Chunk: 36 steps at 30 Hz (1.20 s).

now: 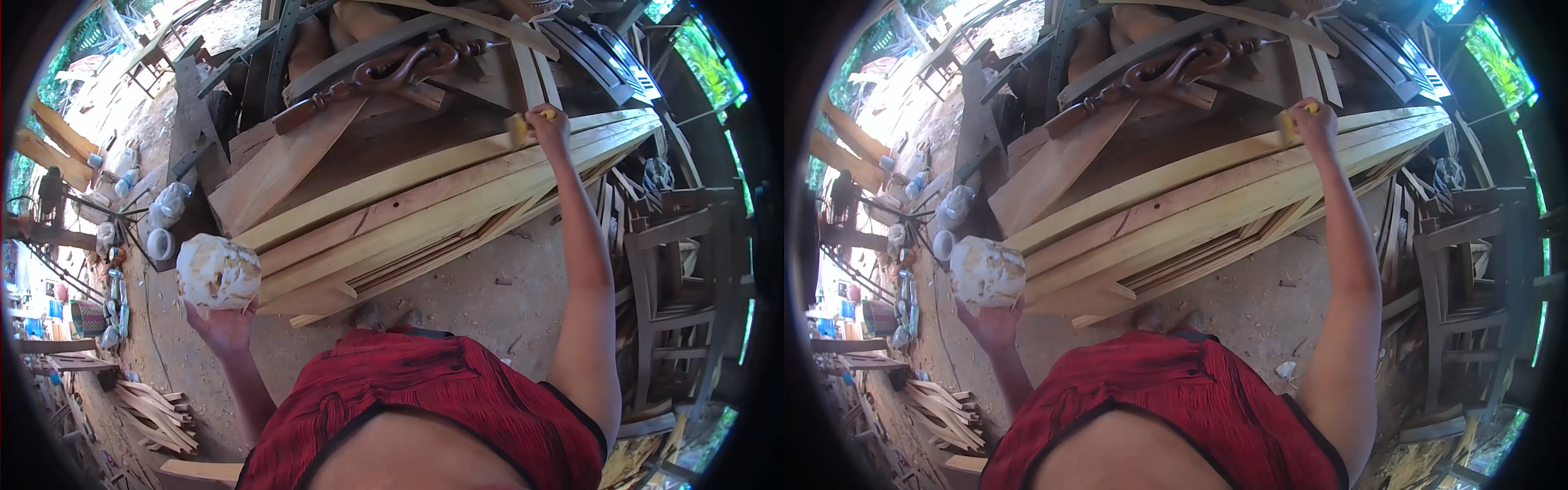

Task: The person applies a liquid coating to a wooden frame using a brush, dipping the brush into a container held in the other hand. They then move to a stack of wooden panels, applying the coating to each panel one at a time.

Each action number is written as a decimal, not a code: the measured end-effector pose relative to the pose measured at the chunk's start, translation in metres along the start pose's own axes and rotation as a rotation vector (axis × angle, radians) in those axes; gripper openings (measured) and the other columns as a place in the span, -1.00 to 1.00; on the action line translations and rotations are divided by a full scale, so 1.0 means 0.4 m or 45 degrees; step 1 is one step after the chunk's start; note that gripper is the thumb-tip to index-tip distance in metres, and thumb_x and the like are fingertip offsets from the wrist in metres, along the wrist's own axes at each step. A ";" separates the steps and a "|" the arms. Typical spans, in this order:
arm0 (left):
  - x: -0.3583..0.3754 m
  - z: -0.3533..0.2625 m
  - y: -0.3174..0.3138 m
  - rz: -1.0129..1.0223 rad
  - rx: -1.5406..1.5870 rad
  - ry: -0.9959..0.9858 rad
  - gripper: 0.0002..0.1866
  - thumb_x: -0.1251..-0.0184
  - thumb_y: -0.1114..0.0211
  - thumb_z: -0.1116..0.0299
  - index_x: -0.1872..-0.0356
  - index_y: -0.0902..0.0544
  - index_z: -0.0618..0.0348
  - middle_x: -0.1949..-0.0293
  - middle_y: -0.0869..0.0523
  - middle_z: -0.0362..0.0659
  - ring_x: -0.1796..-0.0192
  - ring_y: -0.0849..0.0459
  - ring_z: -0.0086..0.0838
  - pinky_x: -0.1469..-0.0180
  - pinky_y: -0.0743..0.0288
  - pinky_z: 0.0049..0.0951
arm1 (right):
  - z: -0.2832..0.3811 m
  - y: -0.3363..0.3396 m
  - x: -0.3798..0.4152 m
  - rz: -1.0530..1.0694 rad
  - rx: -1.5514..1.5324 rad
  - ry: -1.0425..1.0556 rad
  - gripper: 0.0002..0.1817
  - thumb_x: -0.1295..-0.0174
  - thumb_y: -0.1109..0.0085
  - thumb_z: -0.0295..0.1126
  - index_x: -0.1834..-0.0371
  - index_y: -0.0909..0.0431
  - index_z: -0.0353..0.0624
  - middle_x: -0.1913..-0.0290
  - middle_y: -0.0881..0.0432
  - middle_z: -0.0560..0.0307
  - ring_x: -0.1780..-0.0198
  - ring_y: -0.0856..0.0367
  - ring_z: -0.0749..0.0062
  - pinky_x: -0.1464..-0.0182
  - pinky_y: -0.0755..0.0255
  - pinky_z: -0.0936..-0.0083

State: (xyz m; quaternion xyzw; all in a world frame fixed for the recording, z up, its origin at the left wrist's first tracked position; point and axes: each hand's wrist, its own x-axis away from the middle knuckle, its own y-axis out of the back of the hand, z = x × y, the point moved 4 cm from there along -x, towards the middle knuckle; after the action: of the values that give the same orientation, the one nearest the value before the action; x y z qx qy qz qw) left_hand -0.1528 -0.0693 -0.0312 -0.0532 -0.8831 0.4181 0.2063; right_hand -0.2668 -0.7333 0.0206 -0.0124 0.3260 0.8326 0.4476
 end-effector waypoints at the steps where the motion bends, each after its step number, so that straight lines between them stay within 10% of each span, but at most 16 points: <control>1: 0.000 -0.004 0.006 -0.002 -0.038 -0.012 -0.08 0.01 -0.26 -0.31 -0.32 -0.20 -0.01 -0.29 -0.27 0.01 -0.23 -0.32 -0.04 -0.01 -0.38 0.08 | -0.048 -0.006 -0.030 -0.009 0.009 -0.004 -0.78 0.00 -0.27 -0.29 0.31 -0.62 -0.13 0.52 -0.61 0.10 0.57 -0.62 0.37 0.54 -0.54 0.52; 5: -0.016 -0.012 0.005 -0.041 -0.017 0.002 -0.06 0.02 -0.26 -0.32 -0.32 -0.19 0.00 -0.29 -0.27 0.01 -0.23 -0.32 -0.04 -0.02 -0.37 0.09 | -0.074 -0.115 -0.008 -0.149 0.516 0.204 -0.79 -0.02 -0.24 -0.23 0.32 -0.60 -0.05 0.33 -0.62 -0.01 0.32 -0.63 0.03 0.24 -0.50 0.21; 12: -0.044 -0.075 0.010 0.011 -0.064 -0.052 -0.06 0.01 -0.26 -0.31 -0.33 -0.18 0.01 -0.30 -0.26 0.01 -0.25 -0.31 -0.05 -0.08 -0.36 0.11 | 0.452 -0.435 0.399 0.429 0.429 0.885 -0.93 0.08 -0.12 -0.38 0.50 -0.50 -0.09 0.39 -0.54 0.05 0.46 -0.57 0.16 0.37 -0.51 0.24; 16: -0.062 -0.080 -0.034 0.027 -0.100 -0.083 -0.06 0.00 -0.26 -0.29 -0.34 -0.18 0.03 -0.32 -0.24 0.00 -0.28 -0.29 -0.06 -0.12 -0.34 0.13 | 0.610 -0.534 0.523 0.501 0.019 0.816 -0.89 -0.04 -0.18 -0.44 0.35 -0.58 -0.14 0.33 -0.58 0.03 0.41 -0.62 0.17 0.41 -0.50 0.34; 19: -0.083 -0.072 -0.063 0.085 -0.080 -0.042 -0.06 0.00 -0.27 -0.28 -0.34 -0.18 0.03 -0.32 -0.24 0.00 -0.29 -0.28 -0.07 -0.12 -0.35 0.11 | 0.573 -0.578 0.531 0.880 -0.860 0.008 -0.88 -0.12 -0.25 -0.46 0.32 -0.59 -0.26 0.40 -0.62 0.17 0.44 -0.63 0.52 0.43 -0.51 0.62; 23: -0.126 -0.062 -0.053 0.126 -0.107 0.038 -0.05 0.01 -0.28 -0.28 -0.34 -0.18 0.03 -0.31 -0.25 0.01 -0.27 -0.29 -0.06 -0.10 -0.36 0.09 | 0.373 -0.426 0.444 0.611 -1.088 -0.603 -0.84 -0.10 -0.25 -0.47 0.28 -0.56 -0.28 0.41 -0.63 0.06 0.49 -0.66 0.44 0.45 -0.58 0.70; 26: -0.152 -0.050 -0.060 0.195 -0.115 0.147 -0.04 0.02 -0.30 -0.27 -0.34 -0.16 0.03 -0.30 -0.25 0.02 -0.25 -0.30 -0.04 -0.08 -0.37 0.08 | 0.203 -0.194 0.354 0.135 -0.840 -0.559 -0.81 -0.10 -0.22 -0.39 0.25 -0.55 -0.22 0.40 -0.63 0.10 0.50 -0.66 0.47 0.46 -0.57 0.61; 34: -0.232 0.069 -0.188 0.369 -0.236 0.402 -0.07 0.00 -0.22 -0.31 -0.35 -0.15 -0.06 -0.33 -0.21 -0.03 -0.28 -0.24 -0.05 -0.06 -0.33 0.12 | 0.112 -0.012 0.429 -0.540 0.546 0.194 -0.88 -0.13 -0.10 -0.37 0.42 -0.61 -0.13 0.31 -0.65 0.08 0.31 -0.64 0.27 0.29 -0.49 0.41; 36: -0.236 0.101 -0.229 0.398 -0.339 0.398 -0.07 0.00 -0.20 -0.32 -0.35 -0.15 -0.06 -0.32 -0.22 -0.02 -0.28 -0.25 -0.06 -0.07 -0.33 0.10 | 0.164 -0.114 0.532 -0.149 0.166 0.348 -0.89 -0.10 -0.06 -0.40 0.36 -0.59 -0.08 0.22 -0.63 0.09 0.24 -0.63 0.27 0.25 -0.51 0.38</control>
State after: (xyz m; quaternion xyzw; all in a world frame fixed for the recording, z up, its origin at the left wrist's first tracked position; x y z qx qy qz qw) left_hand -0.0762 -0.1826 -0.0147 -0.2796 -0.8688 0.3115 0.2644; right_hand -0.3422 -0.5228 -0.0185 -0.1156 0.4360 0.7727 0.4468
